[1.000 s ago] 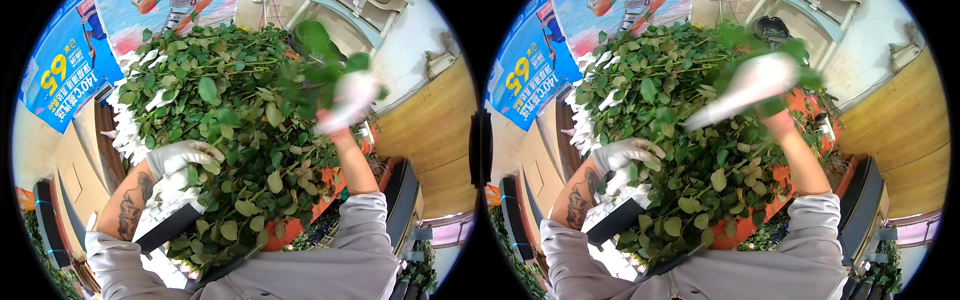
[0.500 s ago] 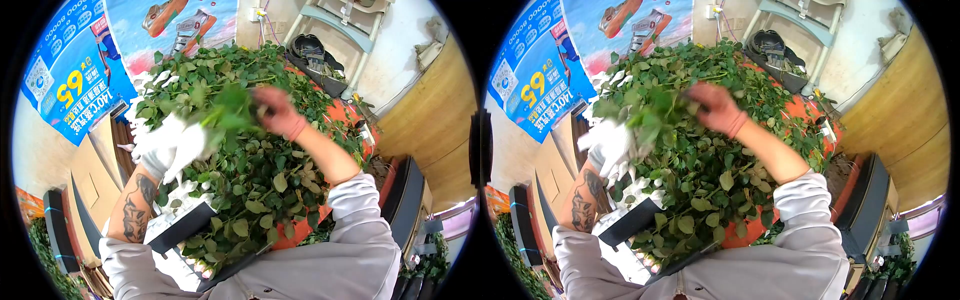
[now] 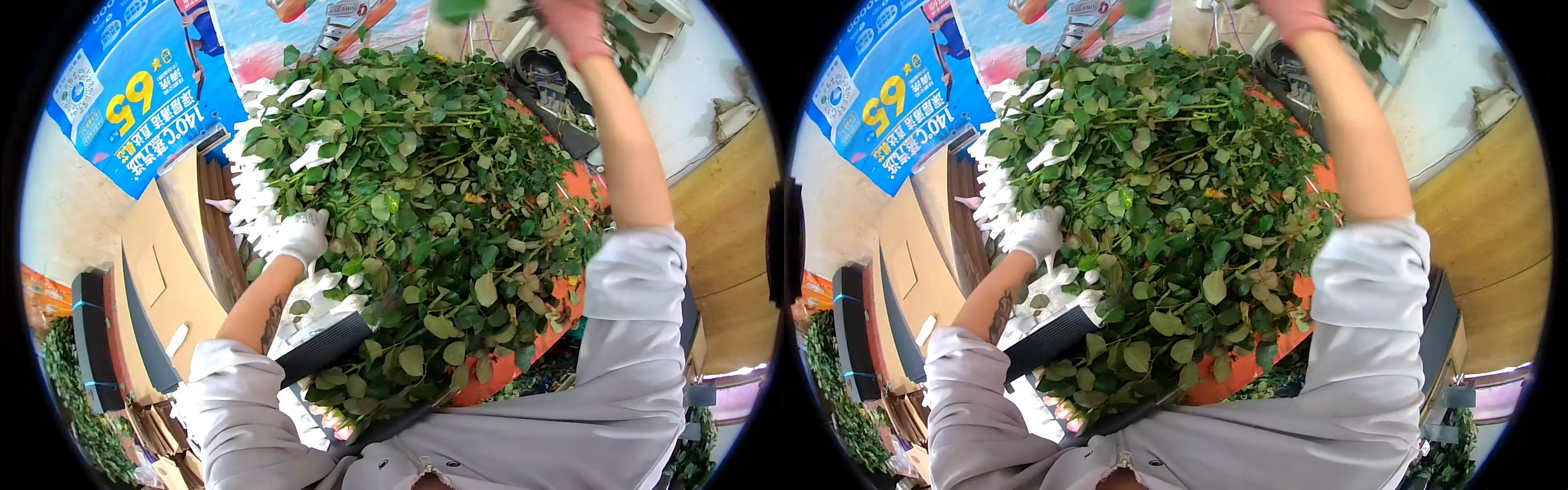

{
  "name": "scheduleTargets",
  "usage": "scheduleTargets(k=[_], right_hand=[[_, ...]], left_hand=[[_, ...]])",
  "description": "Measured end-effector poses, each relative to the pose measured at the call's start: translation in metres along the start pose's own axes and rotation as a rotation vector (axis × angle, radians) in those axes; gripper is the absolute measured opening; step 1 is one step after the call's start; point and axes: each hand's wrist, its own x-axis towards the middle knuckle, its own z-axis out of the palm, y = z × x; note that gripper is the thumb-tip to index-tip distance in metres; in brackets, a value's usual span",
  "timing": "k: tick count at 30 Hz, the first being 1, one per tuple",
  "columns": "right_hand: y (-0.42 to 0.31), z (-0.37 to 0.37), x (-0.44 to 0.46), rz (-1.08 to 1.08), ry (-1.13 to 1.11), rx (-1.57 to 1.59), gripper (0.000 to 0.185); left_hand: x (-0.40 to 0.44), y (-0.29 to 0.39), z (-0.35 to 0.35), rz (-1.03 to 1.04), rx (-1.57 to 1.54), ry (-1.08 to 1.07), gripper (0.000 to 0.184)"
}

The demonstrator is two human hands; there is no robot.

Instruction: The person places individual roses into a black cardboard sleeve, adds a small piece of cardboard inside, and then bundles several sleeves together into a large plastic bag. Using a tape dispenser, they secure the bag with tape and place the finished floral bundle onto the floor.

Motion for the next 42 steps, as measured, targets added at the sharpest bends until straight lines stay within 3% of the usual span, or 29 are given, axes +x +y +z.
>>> scheduleTargets(k=[1,2,3,5,7,9,11,12,13,16,18,20,22,23,24,26,27,28,29,30,32,33,34,36,37,39,41,42], right_hand=[[-0.037,-0.045,-0.018,-0.184,-0.131,-0.119,0.04],[-0.059,-0.013,-0.024,-0.168,0.001,0.035,0.038],[-0.082,0.019,-0.03,-0.173,0.134,0.189,0.036],[-0.132,-0.006,-0.082,-0.467,0.119,0.342,0.045],[-0.19,0.003,-0.136,-0.744,0.071,0.54,0.04],[-0.255,0.04,-0.185,-0.928,0.023,0.628,0.036],[-0.295,0.084,-0.218,-0.949,0.043,0.647,0.032],[-0.254,0.026,-0.205,-0.943,-0.237,0.769,0.03],[-0.246,0.017,-0.203,-0.906,-0.248,0.802,0.029],[-0.224,0.01,-0.197,-0.839,-0.151,0.837,0.027],[-0.201,-0.016,-0.185,-0.704,-0.474,0.864,0.029],[-0.199,0.008,-0.187,-0.692,-0.345,0.824,0.031],[-0.196,0.045,-0.189,-0.549,-0.094,1.28,0.025],[-0.182,0.049,-0.187,-0.518,0.046,1.305,0.025],[-0.162,0.048,-0.18,-0.497,0.243,1.124,0.025],[-0.113,0.059,-0.165,-0.369,0.561,0.671,0.024],[-0.077,0.088,-0.16,-0.328,0.322,0.499,0.028],[-0.043,0.069,-0.156,-0.115,0.198,0.444,0.027],[-0.011,0.079,-0.151,0.04,0.174,0.545,0.026],[0.019,0.099,-0.145,0.222,0.2,0.847,0.025],[0.069,0.129,-0.127,0.546,0.426,1.966,0.022],[0.089,0.13,-0.124,0.615,0.548,2.239,0.021],[0.104,0.104,-0.125,0.709,0.462,2.329,0.024],[0.124,0.065,-0.121,0.873,0.621,2.356,0.022],[0.139,0.067,-0.117,0.764,0.652,2.111,0.022],[0.214,0.105,-0.104,0.421,0.559,0.948,0.029],[0.234,0.1,-0.088,0.377,0.156,0.015,0.032],[0.209,0.076,-0.091,0.363,0.267,0.248,0.027]], left_hand=[[-0.003,0.001,-0.019,-0.04,-0.144,-0.068,0.032],[0.006,-0.013,-0.007,0.013,-0.287,0.073,0.024],[0.012,-0.022,-0.013,0.045,-0.382,0.009,0.024],[0.007,-0.029,-0.037,0.088,-0.609,-0.138,0.026],[0.005,-0.029,-0.047,0.085,-0.763,-0.292,0.031],[0.004,-0.026,-0.062,0.031,-0.848,-0.458,0.041],[0.0,-0.024,-0.074,0.082,-0.781,-0.445,0.043],[-0.001,-0.023,-0.081,0.14,-0.718,-0.435,0.046],[-0.006,-0.019,-0.093,0.184,-0.537,-0.427,0.046],[0.004,-0.052,-0.088,0.936,-0.141,-0.073,0.047],[-0.028,-0.036,-0.133,0.274,-0.553,-0.327,0.048],[-0.061,-0.031,-0.153,-0.011,-0.46,0.361,0.051],[-0.09,-0.035,-0.198,0.157,-0.8,0.544,0.052],[-0.106,-0.044,-0.211,0.206,-0.955,0.566,0.049],[-0.122,-0.052,-0.219,0.257,-1.111,0.589,0.047],[-0.155,-0.057,-0.221,0.222,-1.021,0.719,0.045],[-0.168,-0.066,-0.216,0.219,-1.05,0.724,0.044],[-0.182,-0.075,-0.207,0.225,-1.06,0.73,0.044],[-0.195,-0.082,-0.196,0.153,-1.064,0.714,0.044],[-0.206,-0.084,-0.186,0.085,-1.067,0.696,0.044],[-0.234,-0.08,-0.169,0.074,-1.088,0.626,0.046],[-0.244,-0.077,-0.162,0.07,-1.111,0.611,0.046],[-0.254,-0.075,-0.154,0.06,-1.133,0.597,0.046],[-0.272,-0.072,-0.141,0.056,-1.203,0.618,0.046],[-0.28,-0.071,-0.137,0.038,-1.194,0.59,0.046],[-0.293,-0.067,-0.128,0.031,-1.207,0.609,0.047],[-0.303,-0.06,-0.125,0.024,-1.223,0.613,0.045],[-0.307,-0.054,-0.124,0.018,-1.236,0.597,0.042]])
